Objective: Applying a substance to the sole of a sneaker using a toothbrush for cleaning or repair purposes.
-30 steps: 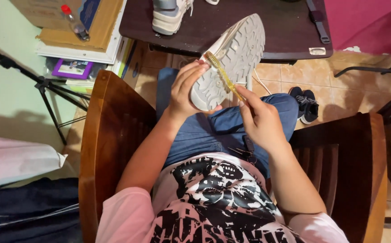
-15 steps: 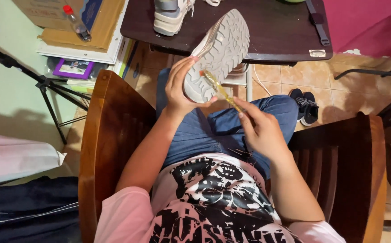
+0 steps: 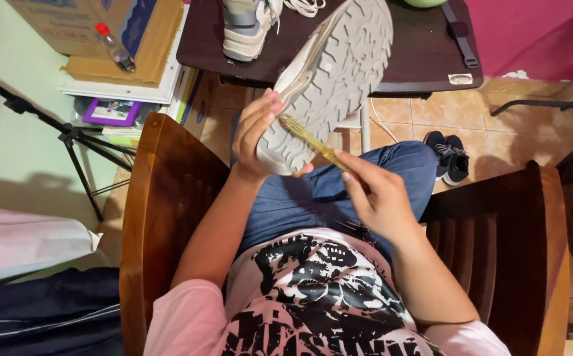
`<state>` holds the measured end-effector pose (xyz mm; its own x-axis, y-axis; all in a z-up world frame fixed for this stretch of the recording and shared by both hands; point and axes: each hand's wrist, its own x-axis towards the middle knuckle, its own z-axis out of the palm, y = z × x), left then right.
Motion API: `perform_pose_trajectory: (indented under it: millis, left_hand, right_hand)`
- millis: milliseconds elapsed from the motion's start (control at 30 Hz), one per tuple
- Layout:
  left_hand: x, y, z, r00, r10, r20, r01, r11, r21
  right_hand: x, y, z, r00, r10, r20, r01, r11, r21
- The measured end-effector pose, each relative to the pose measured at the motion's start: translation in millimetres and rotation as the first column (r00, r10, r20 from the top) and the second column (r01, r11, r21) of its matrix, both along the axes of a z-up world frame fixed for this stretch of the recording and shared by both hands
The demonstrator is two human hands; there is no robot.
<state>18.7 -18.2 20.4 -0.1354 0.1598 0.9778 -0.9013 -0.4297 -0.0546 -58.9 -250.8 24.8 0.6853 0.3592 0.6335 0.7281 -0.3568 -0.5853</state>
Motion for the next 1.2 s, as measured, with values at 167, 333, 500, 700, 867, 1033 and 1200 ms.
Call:
perform_pose_trajectory:
  millis: [167,333,500,700,867,1033,1200]
  left_hand:
    - [-10,4,22,1.000,0.015,-0.005,-0.015,1.000,-0.007]
    - [-7,-1,11,0.998,0.022,-0.055,-0.022,1.000,-0.008]
    - [-11,-4,15,0.986,0.009,-0.167,-0.011,1.000,-0.011]
    - [-16,-10,21,0.980,0.000,-0.198,0.006,1.000,0.027]
    - [-17,-5,18,0.975,0.021,-0.223,-0.019,1.000,0.008]
    - [-21,-13,21,0.970,0.030,-0.242,-0.017,0.998,0.059]
    - [-18,-4,23,0.966,0.010,-0.257,-0.013,1.000,-0.008]
  right_hand:
    - [-9,4,0,0.997,0.070,-0.022,-0.069,0.997,0.040]
    - [1,1,-11,1.000,0.023,0.013,-0.023,1.000,0.022]
    - [8,4,-26,0.998,0.054,0.024,-0.055,0.997,0.052]
    - [9,13,5,0.999,0.027,0.039,-0.029,0.998,0.048]
    - [-13,-8,24,1.000,-0.021,-0.021,0.020,0.997,-0.071]
    - [-10,-1,30,0.998,-0.053,-0.025,0.050,0.994,-0.097]
    - [-18,-6,38,0.999,0.011,-0.047,-0.017,0.992,-0.127]
